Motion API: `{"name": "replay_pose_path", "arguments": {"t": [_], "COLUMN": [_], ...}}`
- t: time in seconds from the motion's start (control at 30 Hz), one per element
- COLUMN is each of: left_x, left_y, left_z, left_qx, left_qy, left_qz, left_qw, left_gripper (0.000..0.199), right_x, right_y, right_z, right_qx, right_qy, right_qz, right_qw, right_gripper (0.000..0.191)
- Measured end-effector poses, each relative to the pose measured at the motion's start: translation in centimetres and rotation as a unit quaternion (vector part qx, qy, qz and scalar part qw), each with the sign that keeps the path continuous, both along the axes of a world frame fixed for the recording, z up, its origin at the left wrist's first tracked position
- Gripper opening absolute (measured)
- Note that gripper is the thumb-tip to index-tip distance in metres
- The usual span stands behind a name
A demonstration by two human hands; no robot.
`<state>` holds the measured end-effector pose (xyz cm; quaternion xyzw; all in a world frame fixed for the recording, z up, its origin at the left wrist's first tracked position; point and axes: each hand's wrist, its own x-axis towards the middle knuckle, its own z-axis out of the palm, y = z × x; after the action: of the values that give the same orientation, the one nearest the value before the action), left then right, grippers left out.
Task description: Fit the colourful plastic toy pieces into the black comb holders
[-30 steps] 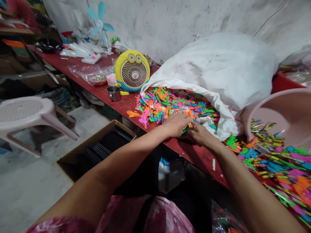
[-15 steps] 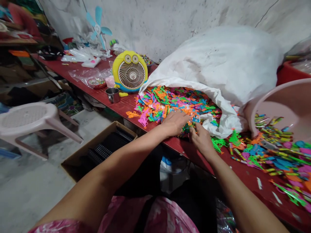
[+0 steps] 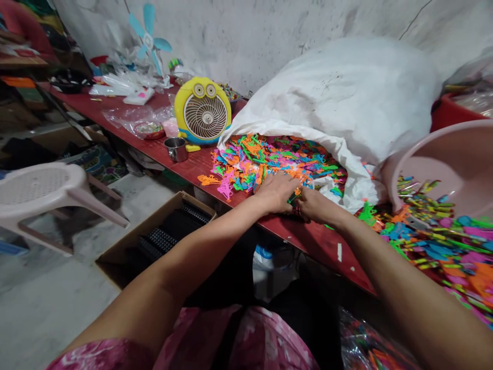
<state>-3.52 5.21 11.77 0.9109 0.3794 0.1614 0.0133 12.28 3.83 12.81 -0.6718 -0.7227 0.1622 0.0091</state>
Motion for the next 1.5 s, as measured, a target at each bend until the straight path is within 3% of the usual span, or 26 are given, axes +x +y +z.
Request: {"name": "replay_pose_path", "arguments": {"t": [0.13, 0.2, 0.3, 0.47, 0.57, 0.7, 0.93, 1.27, 1.5], "left_x": [0.1, 0.2, 0.2, 0.3, 0.3, 0.3, 0.4, 0.6, 0.7], "left_y": [0.1, 0.1, 0.4, 1.0, 1.1, 1.2, 1.2, 0.9, 0.9], "left_z": [0.1, 0.2, 0.5, 0.3, 0.1, -0.1, 0.1, 0.3, 0.4], "left_qx": [-0.006, -0.006, -0.013, -0.003, 0.011, 0.015, 0.012, 0.000, -0.011], "left_qy": [0.005, 0.018, 0.042, 0.059, 0.062, 0.069, 0.074, 0.064, 0.062], "left_qz": [0.017, 0.019, 0.008, 0.001, -0.004, -0.005, -0.008, 0.002, 0.001], "left_qw": [1.000, 1.000, 0.999, 0.998, 0.998, 0.997, 0.997, 0.998, 0.998], "left_gripper": [0.034, 0.030, 0.029, 0.027, 0.025, 0.022, 0.023, 0.022, 0.028], "right_x": [0.1, 0.5, 1.3, 1.8, 1.9, 2.2, 2.8, 2.5, 3.2], "right_y": [-0.2, -0.7, -1.6, -3.0, -3.3, -3.0, -2.5, -2.7, 0.3], "right_z": [0.4, -0.1, -1.9, -5.8, -7.4, -8.1, -7.7, -3.9, -2.0], "right_qx": [-0.076, -0.073, 0.034, 0.271, 0.339, 0.366, 0.350, 0.214, 0.150], "right_qy": [0.123, 0.222, 0.289, 0.248, 0.202, 0.144, 0.136, 0.101, 0.081], "right_qz": [-0.037, -0.057, -0.063, -0.009, 0.010, 0.042, 0.061, 0.092, 0.138], "right_qw": [0.989, 0.971, 0.955, 0.930, 0.919, 0.918, 0.925, 0.967, 0.976], "right_gripper": [0.031, 0.043, 0.062, 0.053, 0.050, 0.045, 0.035, 0.026, 0.021]}}
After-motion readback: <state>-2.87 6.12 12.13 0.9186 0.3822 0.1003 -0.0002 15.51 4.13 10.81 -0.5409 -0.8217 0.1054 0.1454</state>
